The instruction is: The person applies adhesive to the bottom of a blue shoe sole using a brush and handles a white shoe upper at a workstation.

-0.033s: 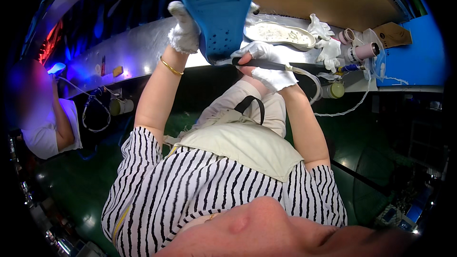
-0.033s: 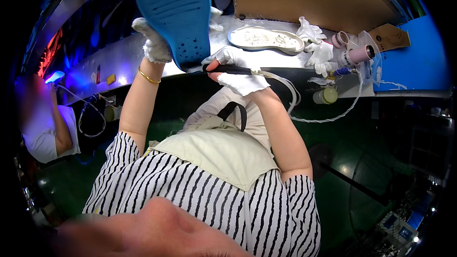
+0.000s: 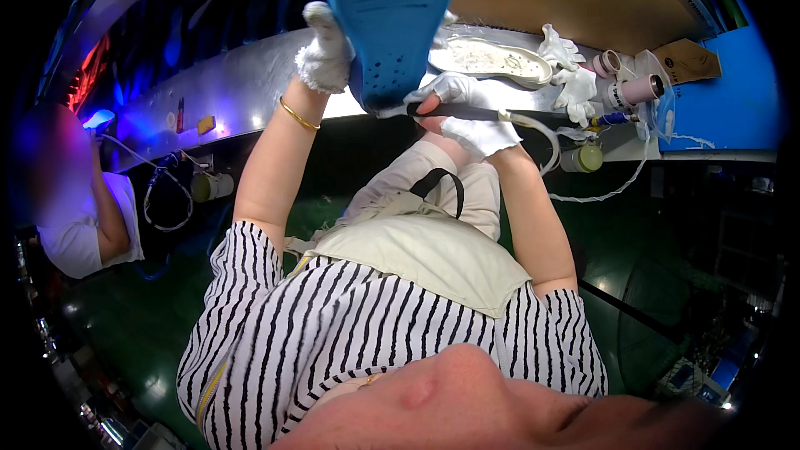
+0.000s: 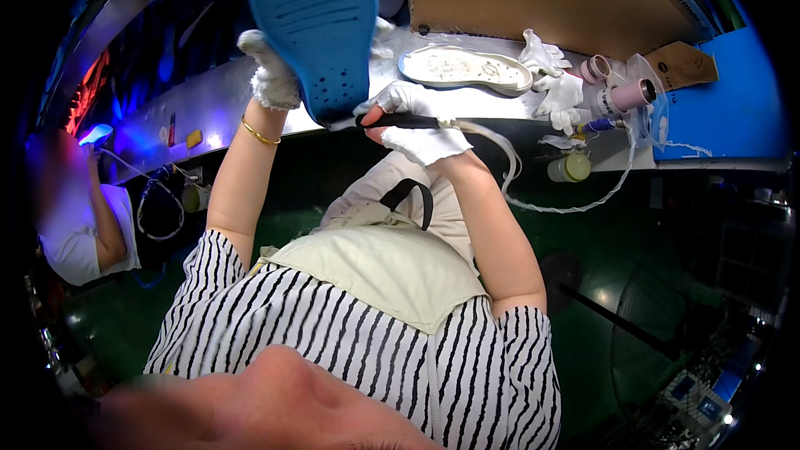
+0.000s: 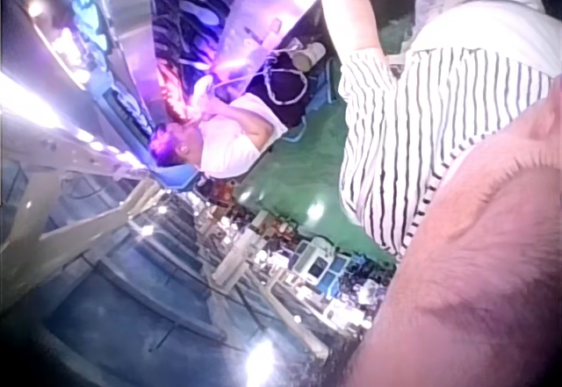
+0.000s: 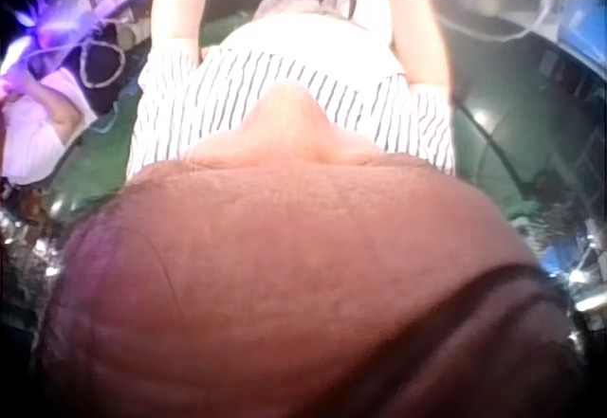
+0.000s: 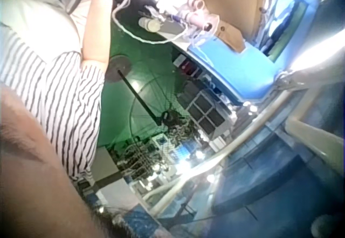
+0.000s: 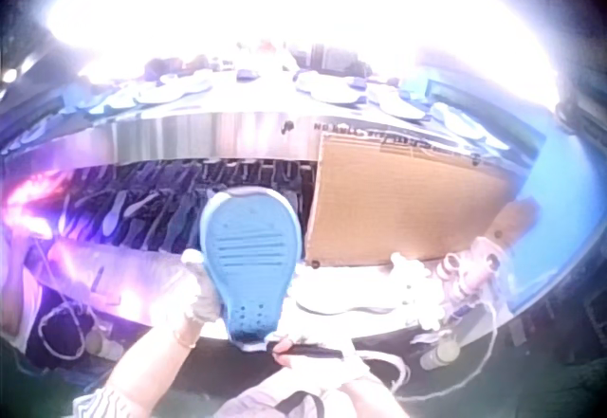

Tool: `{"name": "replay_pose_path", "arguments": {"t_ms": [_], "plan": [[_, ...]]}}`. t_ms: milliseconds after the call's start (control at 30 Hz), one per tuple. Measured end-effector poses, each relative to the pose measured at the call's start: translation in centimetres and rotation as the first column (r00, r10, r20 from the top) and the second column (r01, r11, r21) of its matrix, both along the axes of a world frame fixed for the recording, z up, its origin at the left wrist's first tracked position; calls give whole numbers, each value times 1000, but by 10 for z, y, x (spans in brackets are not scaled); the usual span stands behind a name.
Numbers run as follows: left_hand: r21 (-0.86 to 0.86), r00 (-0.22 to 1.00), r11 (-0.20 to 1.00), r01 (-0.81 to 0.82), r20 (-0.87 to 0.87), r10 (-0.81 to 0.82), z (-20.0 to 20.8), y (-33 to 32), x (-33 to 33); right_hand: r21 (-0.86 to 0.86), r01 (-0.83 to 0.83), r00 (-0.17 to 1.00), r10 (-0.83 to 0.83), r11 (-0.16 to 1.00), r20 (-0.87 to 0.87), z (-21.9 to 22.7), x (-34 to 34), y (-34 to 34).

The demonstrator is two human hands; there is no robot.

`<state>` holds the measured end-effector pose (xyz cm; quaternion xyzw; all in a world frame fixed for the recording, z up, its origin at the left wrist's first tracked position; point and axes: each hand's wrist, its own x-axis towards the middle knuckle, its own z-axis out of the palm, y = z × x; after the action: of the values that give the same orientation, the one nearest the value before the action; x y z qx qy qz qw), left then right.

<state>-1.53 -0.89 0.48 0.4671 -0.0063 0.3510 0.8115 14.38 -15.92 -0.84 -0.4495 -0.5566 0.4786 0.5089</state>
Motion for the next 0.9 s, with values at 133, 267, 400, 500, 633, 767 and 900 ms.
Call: {"name": "replay_pose_path", "arguments": {"t_ms": [133,267,400,500,633,767,900], "plan": [[26,962,998,-62,-265,66,3,-3,1,-132,-157,987,150,979,-59,7,11,0],[56,880,996,-75,-465,92,8,-4,1,284,36,988,-78,958,137,0,2,5],[67,785,996,-59,-614,87,17,-3,4,191,-23,961,-31,981,274,6,-7,3],[69,738,997,-42,-671,77,18,-3,6,14,-67,994,66,998,92,7,-1,1],[67,692,998,-20,-719,62,20,-5,8,233,77,985,-111,969,133,8,1,11],[70,652,998,-11,-755,60,19,-1,8,267,-43,954,-41,963,299,-4,6,16],[80,630,997,-16,-774,72,19,4,9,331,-68,960,-29,941,279,9,16,19]]}}
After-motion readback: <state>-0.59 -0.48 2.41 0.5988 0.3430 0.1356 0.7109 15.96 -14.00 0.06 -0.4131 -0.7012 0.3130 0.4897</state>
